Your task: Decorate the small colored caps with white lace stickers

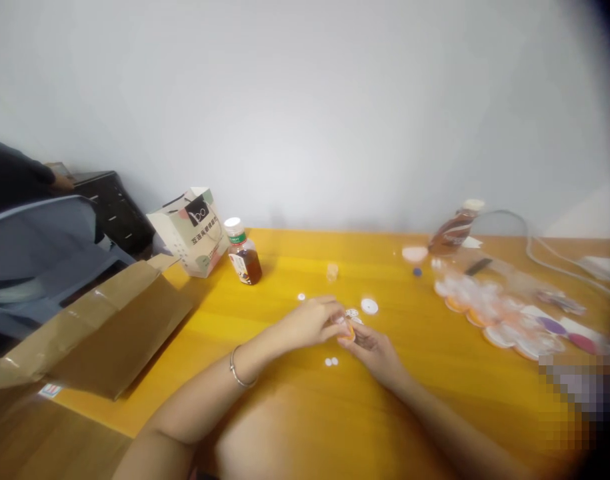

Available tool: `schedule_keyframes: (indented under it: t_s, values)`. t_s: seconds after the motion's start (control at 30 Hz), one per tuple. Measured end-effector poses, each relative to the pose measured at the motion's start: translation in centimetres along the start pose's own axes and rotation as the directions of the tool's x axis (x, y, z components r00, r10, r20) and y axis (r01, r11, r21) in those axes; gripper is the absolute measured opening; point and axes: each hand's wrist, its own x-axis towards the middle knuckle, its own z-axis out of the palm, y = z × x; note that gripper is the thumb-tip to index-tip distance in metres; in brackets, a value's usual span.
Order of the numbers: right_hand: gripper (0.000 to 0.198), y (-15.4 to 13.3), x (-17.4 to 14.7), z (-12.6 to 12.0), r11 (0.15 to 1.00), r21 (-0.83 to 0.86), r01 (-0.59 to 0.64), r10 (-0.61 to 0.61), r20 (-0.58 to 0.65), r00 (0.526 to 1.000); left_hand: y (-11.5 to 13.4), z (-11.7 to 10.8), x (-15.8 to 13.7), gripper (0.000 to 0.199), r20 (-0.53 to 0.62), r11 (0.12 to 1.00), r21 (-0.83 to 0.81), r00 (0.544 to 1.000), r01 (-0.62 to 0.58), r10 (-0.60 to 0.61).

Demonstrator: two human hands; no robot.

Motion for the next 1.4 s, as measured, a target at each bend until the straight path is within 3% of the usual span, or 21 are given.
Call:
schedule_keyframes:
  t_s: [0.1,0.17,0.27,0.37,0.47,0.53,0.6,0.67,0.8,0.93,1.07,1.2,1.3,1.4]
  values:
    - [0.026,-0.2,0.0,-0.2,0.991,0.082,-0.104,0.101,0.038,0.994,-0.1,-1.5,0.1,0.025,0.105,0.964,-0.221,0.979,-0.147,0.173]
    - [0.028,-0.3,0.1,-0.3,0.983,0.129,-0.131,0.128,0.032,0.991,-0.3,-1.8,0.2,0.031,0.132,0.926,-0.338,0.965,-0.169,0.225]
    - [0.029,-0.3,0.3,-0.4,0.979,0.158,-0.130,0.134,-0.015,0.991,-0.7,-1.1,0.4,0.036,0.026,0.926,-0.374,0.998,-0.051,0.065]
    - [0.025,-0.2,0.3,-0.4,0.973,0.186,-0.134,0.137,-0.003,0.991,-1.0,-0.1,0.7,0.033,-0.039,0.917,-0.385,0.990,0.109,-0.134]
    - [0.024,-0.1,0.2,-0.3,0.961,0.227,-0.157,0.154,0.034,0.988,-1.2,-0.1,0.7,0.024,0.119,0.859,-0.507,0.993,0.076,-0.018]
    - [0.024,-0.1,0.2,-0.3,0.959,0.234,-0.160,0.157,0.032,0.987,-1.4,-0.3,0.7,0.030,0.160,0.826,-0.563,0.985,0.035,0.066]
    - [0.023,0.0,0.2,-0.3,0.963,0.224,-0.153,0.151,0.026,0.988,-1.5,-0.4,0.7,0.036,0.081,0.850,-0.524,0.997,0.053,-0.012]
    - [0.023,0.1,0.2,-0.2,0.966,0.212,-0.148,0.144,0.030,0.989,-1.6,-0.5,0.7,0.030,0.027,0.871,-0.485,0.997,0.078,-0.075]
    - [0.024,0.1,0.3,-0.2,0.971,0.187,-0.147,0.144,0.032,0.989,-1.7,-0.7,0.6,0.026,0.165,0.829,-0.560,0.980,0.004,0.107]
    - [0.024,-0.2,0.3,-0.2,0.972,0.181,-0.152,0.149,0.027,0.988,-1.8,-0.9,0.6,0.032,0.046,0.910,-0.395,0.992,0.128,-0.119]
    - [0.025,-0.4,0.3,-0.2,0.973,0.174,-0.153,0.150,0.028,0.988,-1.9,-1.2,0.6,0.026,0.148,0.894,-0.445,0.989,0.056,0.012]
    - [0.025,-0.3,0.3,-0.2,0.978,0.152,-0.145,0.143,0.026,0.989,-1.7,-1.3,0.6,0.030,0.059,0.917,-0.377,0.992,0.128,-0.113]
    - [0.025,-0.2,0.4,-0.3,0.979,0.150,-0.140,0.138,0.022,0.990,-1.5,-1.3,0.6,0.022,0.114,0.914,-0.402,0.993,0.059,-0.014]
    - [0.026,-0.3,0.3,-0.2,0.979,0.147,-0.140,0.139,0.015,0.990,-1.4,-1.3,0.6,0.029,0.077,0.927,-0.362,0.994,0.095,-0.072]
